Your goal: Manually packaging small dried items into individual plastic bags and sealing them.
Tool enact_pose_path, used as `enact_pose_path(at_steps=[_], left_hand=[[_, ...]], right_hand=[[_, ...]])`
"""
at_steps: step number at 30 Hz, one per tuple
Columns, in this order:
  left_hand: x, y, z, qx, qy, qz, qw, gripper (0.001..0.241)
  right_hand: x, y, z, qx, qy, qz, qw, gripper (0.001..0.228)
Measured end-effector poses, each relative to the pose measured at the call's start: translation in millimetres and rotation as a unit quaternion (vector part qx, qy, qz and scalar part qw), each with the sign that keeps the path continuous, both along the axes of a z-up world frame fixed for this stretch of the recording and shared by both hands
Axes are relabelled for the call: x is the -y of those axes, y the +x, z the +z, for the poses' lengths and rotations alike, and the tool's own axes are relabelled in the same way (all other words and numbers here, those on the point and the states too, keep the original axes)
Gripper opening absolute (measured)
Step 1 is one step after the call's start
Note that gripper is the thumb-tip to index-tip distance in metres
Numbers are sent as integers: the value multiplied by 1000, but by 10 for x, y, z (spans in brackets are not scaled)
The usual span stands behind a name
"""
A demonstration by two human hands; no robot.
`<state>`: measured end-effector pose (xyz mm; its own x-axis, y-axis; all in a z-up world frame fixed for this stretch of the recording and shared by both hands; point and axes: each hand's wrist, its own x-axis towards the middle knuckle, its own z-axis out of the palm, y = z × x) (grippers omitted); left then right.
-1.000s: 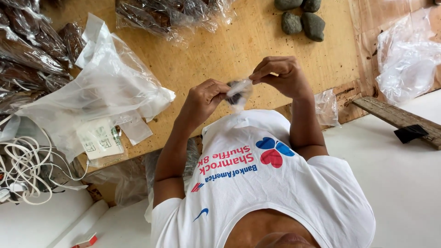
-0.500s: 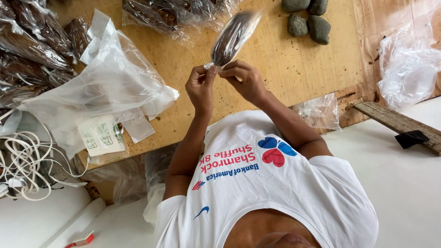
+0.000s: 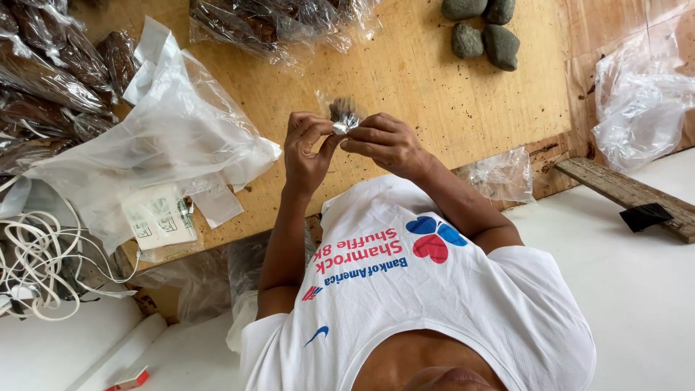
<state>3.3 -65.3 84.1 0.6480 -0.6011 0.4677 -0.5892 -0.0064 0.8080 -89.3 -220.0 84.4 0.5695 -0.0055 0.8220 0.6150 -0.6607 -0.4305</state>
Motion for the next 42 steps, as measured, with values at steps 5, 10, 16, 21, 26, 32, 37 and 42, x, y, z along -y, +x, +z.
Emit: enact_pose_path(at_steps=[5,10,16,21,26,32,37,42], left_hand=[[-26,-7,24,-64,-24,-51,996,10],[-31,-13,-102,-148,-52,-151,976,8],[-28,-61,-65,-176,-65,-149,971,9],[-149,-142,-26,-182,-65,-110,975,10],[-165,-188,-5,-189,-67,-116,973,11],[69,-178,9,-202,-71,-169,962,14],[-8,-168,65,-188,-14,-176,966,14],[6,-205,28,-250,-27,-217,943,16]], right_hand=[[-54,-59,159,36,26,0,999,13],[-107,-122,179,41,57,35,997,13],[-104,-123,233,-5,78,67,995,11],[-176,-47,233,-77,139,127,979,7],[-130,-14,244,-141,195,140,960,7],[136,-132,294,-206,274,114,932,12],[258,-189,303,-292,311,162,890,19],[289,-188,147,-301,316,213,874,20]])
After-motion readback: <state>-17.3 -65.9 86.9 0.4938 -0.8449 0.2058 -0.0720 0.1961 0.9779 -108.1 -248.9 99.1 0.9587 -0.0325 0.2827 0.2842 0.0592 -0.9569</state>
